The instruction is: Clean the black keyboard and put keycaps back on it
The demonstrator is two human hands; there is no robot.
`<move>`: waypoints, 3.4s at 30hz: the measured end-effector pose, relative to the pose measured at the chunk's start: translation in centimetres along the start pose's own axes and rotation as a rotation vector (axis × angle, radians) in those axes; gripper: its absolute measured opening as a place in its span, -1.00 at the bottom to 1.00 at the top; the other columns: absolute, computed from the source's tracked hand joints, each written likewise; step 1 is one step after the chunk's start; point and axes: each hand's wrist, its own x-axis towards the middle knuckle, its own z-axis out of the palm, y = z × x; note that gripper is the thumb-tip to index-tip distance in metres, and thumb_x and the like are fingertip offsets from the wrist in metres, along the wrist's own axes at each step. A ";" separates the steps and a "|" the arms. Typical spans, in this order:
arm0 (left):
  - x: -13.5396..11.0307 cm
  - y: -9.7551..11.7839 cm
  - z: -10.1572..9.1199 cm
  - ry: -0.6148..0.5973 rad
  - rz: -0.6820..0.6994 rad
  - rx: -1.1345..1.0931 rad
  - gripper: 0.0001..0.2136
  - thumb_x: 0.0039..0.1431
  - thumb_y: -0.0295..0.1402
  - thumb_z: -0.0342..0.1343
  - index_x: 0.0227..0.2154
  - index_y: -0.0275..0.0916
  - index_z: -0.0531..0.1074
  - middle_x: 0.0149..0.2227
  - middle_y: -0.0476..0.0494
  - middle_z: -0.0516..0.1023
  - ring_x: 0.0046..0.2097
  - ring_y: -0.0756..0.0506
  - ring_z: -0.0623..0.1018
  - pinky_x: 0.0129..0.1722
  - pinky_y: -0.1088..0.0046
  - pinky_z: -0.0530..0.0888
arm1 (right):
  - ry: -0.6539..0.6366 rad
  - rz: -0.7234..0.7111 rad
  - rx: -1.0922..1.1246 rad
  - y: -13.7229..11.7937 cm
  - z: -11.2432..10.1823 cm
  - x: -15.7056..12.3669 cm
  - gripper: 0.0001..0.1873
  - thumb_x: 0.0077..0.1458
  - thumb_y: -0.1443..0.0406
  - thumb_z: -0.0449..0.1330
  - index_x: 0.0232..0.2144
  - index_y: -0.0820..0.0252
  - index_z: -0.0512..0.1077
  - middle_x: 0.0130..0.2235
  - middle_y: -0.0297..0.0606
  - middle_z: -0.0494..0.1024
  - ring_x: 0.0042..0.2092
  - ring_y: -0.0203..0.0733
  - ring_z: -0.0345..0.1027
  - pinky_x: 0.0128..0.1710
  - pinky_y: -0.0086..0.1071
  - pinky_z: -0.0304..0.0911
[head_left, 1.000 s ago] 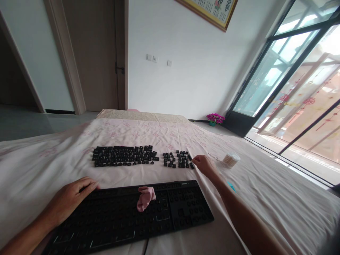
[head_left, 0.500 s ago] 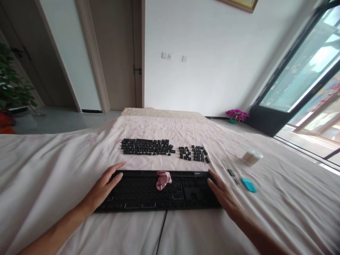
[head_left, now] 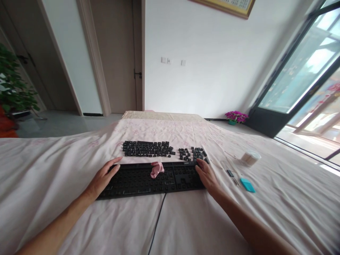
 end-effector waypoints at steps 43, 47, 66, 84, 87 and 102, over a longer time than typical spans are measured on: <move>-0.1 -2.0 -0.1 0.057 0.082 0.029 -0.60 0.22 -0.15 -0.03 0.07 -0.15 0.36 0.13 -0.11 0.43 0.18 -0.13 0.37 0.24 0.23 0.21 | -0.449 -0.669 -0.236 -13.8 11.2 -1.0 -0.82 -0.02 0.51 0.19 -0.41 0.18 0.52 -0.33 -0.29 0.48 -0.23 -0.27 0.32 -0.21 -0.47 0.18; -0.1 -2.0 -0.1 0.057 0.090 0.037 -0.59 0.22 -0.16 -0.04 0.08 -0.16 0.35 0.13 -0.11 0.43 0.18 -0.13 0.37 0.24 0.23 0.21 | -0.436 -0.669 -0.412 -12.6 7.8 -0.5 -0.86 0.03 0.45 0.16 -0.49 0.18 0.48 -0.37 -0.29 0.45 -0.25 -0.26 0.31 -0.27 -0.46 0.13; -0.2 -1.4 0.0 0.034 0.096 0.091 -0.62 0.23 -0.21 -0.07 0.06 -0.18 0.36 0.10 -0.14 0.44 0.16 -0.14 0.39 0.22 0.20 0.23 | -0.609 -0.740 -0.211 -15.5 9.6 -3.4 -0.75 0.03 0.52 0.09 -0.44 0.15 0.51 -0.30 -0.28 0.48 -0.22 -0.29 0.38 -0.21 -0.49 0.23; 0.0 -1.0 0.0 0.024 0.149 0.157 -0.70 0.22 -0.26 -0.06 -0.07 -0.18 0.45 0.00 -0.12 0.47 0.08 -0.14 0.43 0.17 0.24 0.29 | -0.605 -0.793 -0.264 -15.7 9.0 -4.4 -0.72 0.03 0.54 0.06 -0.35 0.14 0.48 -0.22 -0.27 0.46 -0.18 -0.28 0.35 -0.20 -0.49 0.22; 0.0 -1.1 0.1 0.020 0.155 0.163 -0.71 0.22 -0.26 -0.06 -0.07 -0.17 0.45 0.00 -0.12 0.46 0.08 -0.14 0.43 0.17 0.24 0.29 | -0.675 -0.796 -0.342 -15.9 8.4 -4.4 -0.72 -0.01 0.54 0.07 -0.38 0.14 0.49 -0.25 -0.27 0.46 -0.22 -0.27 0.38 -0.25 -0.49 0.21; -1.4 2.3 0.6 0.139 0.324 0.266 -0.70 0.17 -0.19 0.08 -0.06 -0.10 0.45 0.02 -0.14 0.48 0.14 -0.22 0.38 0.21 0.14 0.23 | -0.600 -0.303 0.010 -16.6 8.5 -4.0 -0.83 0.14 0.18 0.12 -0.35 0.16 0.35 -0.48 -0.39 0.56 -0.45 -0.31 0.39 -0.46 -0.51 0.12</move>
